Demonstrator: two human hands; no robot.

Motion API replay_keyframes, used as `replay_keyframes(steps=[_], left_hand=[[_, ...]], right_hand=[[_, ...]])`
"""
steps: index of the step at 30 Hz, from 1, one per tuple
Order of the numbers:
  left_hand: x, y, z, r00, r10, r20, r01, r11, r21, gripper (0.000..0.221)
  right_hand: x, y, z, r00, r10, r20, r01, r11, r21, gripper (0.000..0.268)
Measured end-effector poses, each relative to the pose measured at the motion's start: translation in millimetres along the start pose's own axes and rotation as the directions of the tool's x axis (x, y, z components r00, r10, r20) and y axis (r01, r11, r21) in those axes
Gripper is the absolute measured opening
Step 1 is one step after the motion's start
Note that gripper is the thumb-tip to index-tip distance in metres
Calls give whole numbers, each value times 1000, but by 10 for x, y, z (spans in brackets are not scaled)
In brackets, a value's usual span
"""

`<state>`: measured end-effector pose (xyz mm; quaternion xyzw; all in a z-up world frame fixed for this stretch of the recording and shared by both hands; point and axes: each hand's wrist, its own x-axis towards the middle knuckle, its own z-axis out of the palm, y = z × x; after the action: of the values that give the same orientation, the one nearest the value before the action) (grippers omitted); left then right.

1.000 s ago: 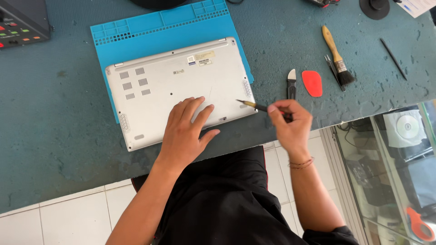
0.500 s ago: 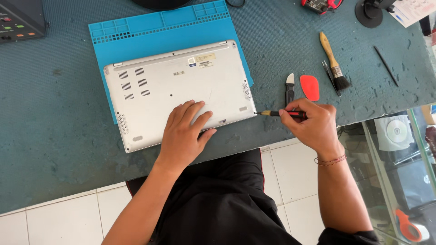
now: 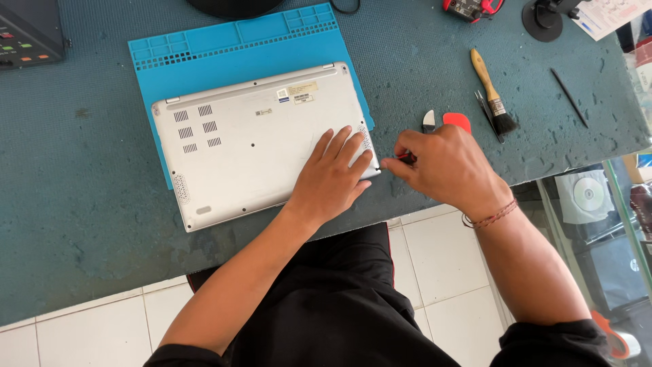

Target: The person uses a screwdriver to remove multiple screws from the bottom case of a white laptop. The screws are placed into a blue magnetic parts tray. The person systematically works around the perimeter and center of the laptop base.

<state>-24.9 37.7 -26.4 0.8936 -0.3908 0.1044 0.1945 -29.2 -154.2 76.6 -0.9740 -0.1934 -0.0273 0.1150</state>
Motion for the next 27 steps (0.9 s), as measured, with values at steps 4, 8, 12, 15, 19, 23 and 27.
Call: replay_keyframes(steps=[4, 8, 12, 15, 19, 23, 27], left_hand=[[-11, -47, 73, 998, -10, 57, 10, 1000, 0, 41], [5, -37, 80, 998, -3, 67, 0, 999, 49, 42], [51, -71, 68, 998, 15, 67, -21, 996, 88, 43], [43, -94, 62, 997, 27, 70, -33, 996, 81, 42], [11, -52, 90, 997, 27, 74, -32, 997, 72, 41], [-58, 133, 186, 994, -76, -76, 85, 988, 130, 40], [-135, 206, 246, 972, -105, -212, 138, 980, 145, 37]], right_hand=[[50, 20, 46, 1000, 6, -15, -5, 999, 44, 17], [67, 55, 81, 1000, 1, -12, 0, 998, 66, 15], [140, -6, 30, 998, -40, 44, 37, 998, 58, 14], [163, 109, 155, 999, -34, -10, 34, 999, 31, 21], [130, 101, 404, 990, 5, -142, 2, 998, 55, 27], [43, 122, 625, 900, -9, -436, 62, 992, 108, 15], [-58, 218, 749, 857, 4, -515, 67, 991, 119, 17]])
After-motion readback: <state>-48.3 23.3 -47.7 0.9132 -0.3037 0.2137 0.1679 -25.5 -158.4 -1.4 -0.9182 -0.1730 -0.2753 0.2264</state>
